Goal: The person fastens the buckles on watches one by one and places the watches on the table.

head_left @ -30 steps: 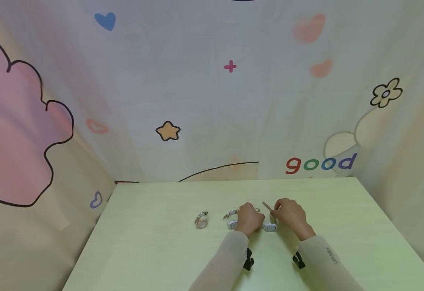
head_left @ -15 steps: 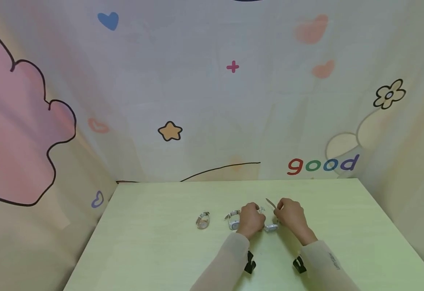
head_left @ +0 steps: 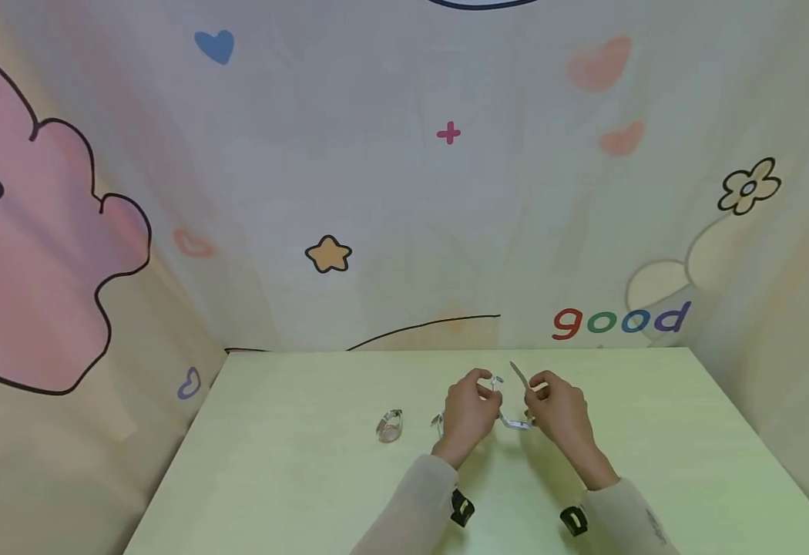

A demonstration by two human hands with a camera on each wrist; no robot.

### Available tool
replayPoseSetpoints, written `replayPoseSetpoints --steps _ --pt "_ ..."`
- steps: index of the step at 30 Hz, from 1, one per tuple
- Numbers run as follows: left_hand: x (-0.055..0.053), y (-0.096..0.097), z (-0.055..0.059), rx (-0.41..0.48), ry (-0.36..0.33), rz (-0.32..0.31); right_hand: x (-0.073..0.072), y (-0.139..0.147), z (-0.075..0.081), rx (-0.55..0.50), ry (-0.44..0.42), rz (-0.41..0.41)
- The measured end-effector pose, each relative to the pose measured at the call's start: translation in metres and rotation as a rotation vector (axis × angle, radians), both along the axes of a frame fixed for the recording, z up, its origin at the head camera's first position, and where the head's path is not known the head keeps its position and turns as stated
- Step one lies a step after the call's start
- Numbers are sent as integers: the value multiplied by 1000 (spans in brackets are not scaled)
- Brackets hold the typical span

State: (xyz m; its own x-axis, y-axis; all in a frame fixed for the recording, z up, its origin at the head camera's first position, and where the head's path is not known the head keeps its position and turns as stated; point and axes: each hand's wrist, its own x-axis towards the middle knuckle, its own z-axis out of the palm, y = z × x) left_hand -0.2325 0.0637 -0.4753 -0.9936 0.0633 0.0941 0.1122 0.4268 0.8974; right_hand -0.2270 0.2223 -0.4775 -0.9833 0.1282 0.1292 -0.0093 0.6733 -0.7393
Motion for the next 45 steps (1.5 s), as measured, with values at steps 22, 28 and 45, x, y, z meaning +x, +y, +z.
replayPoseSetpoints --steps 22,28,45 --pt "22 -52 50 126 219 -48 32 -31 48 -185 238 82" --pt "29 -64 59 159 249 -49 45 -42 62 -219 294 124" --pt "44 -83 70 424 235 -53 65 -57 74 -303 397 273"
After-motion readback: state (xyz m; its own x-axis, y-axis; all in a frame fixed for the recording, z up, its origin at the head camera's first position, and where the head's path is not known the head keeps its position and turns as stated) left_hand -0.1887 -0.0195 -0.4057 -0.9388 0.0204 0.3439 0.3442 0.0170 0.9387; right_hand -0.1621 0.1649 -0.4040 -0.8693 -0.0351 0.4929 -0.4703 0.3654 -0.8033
